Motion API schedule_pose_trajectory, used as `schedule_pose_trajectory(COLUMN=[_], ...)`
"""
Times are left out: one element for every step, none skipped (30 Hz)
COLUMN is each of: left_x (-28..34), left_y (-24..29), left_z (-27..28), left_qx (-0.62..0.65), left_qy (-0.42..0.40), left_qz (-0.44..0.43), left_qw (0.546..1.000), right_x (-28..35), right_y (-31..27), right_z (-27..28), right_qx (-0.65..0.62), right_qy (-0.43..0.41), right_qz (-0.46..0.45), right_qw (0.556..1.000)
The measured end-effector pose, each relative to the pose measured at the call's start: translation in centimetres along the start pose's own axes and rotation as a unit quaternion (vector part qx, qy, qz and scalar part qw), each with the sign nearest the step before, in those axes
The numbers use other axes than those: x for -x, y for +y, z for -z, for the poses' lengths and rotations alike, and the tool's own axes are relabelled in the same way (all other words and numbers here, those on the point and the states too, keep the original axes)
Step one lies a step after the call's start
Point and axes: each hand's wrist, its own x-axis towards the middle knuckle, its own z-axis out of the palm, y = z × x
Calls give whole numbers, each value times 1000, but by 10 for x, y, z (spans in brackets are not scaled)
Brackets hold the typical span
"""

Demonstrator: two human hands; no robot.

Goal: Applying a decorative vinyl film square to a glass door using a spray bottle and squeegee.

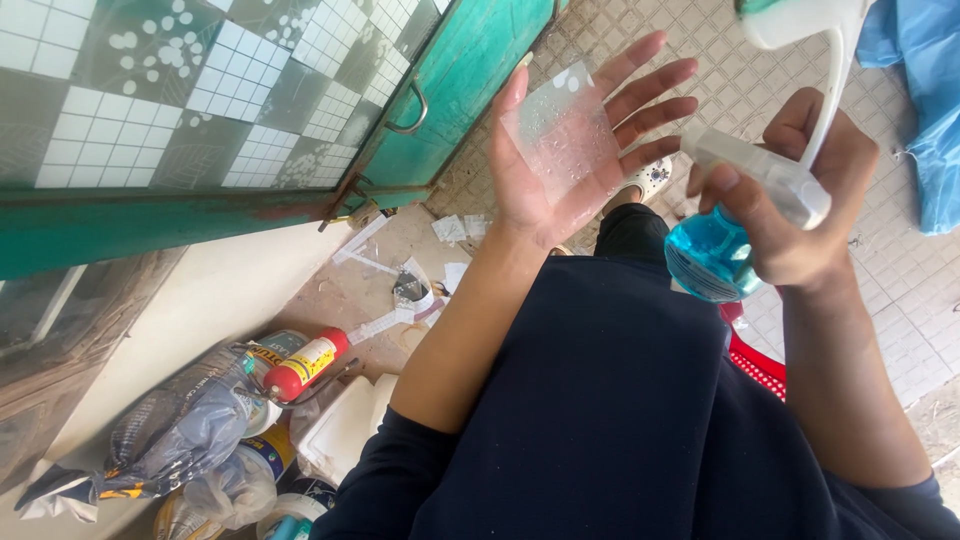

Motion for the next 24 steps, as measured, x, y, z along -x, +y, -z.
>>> schedule_pose_trajectory(left_x=[0,1,1,0,0,0,-1,-1,-1,-1,-2,-2,-2,-3,-4,-4,-5,-5,-5,-5,-5,-5,-5,-5], left_y=[2,4,6,5,4,4,5,7,8,9,11,11,10,10,9,9,9,8,8,8,7,6,5,3], left_z=[-9,-18,-28,-23,-19,-15,-21,-28,-34,-39,-44,-48,-46,-43,-41,-40,-39,-39,-35,-32,-29,-23,-17,-12], left_qx=[-1,-14,-27,-27,-17,-7,-8,-21,-34,-34,-36,-37,-36,-37,-38,-38,-34,-30,-30,-26,-22,-22,-15,-7], left_qy=[0,36,73,72,55,38,37,60,82,82,100,118,118,107,96,96,98,100,101,96,91,90,79,69], left_qz=[0,7,14,16,12,7,7,13,20,20,24,29,30,27,25,24,23,22,22,19,17,18,8,-3], left_qw=[1000,999,997,997,998,999,999,998,996,996,994,992,992,993,994,994,994,994,994,995,995,996,997,998], right_x=[0,0,0,1,2,2,1,0,0,0,1,3,4,4,4,3,2,1,1,2,3,4,5,5], right_y=[-2,-4,-6,-3,0,2,2,1,1,2,2,3,2,2,1,1,1,1,1,0,0,1,2,3], right_z=[0,0,0,2,3,4,4,4,3,4,4,5,4,3,2,1,0,0,-2,-4,-6,-5,-5,-6], right_qx=[-1,3,7,8,22,34,34,21,8,8,14,21,22,11,0,0,2,5,4,-7,-18,-17,-14,-12], right_qy=[0,-3,-6,-5,-2,1,1,-13,-27,-27,-34,-42,-41,-36,-30,-30,-45,-59,-59,-59,-59,-58,-59,-61], right_qz=[0,-7,-14,-14,-5,5,6,9,12,12,16,19,18,9,0,1,13,25,25,24,23,23,22,20], right_qw=[1000,1000,1000,1000,1000,999,999,1000,1000,1000,999,999,999,999,1000,1000,999,998,998,998,998,998,998,998])
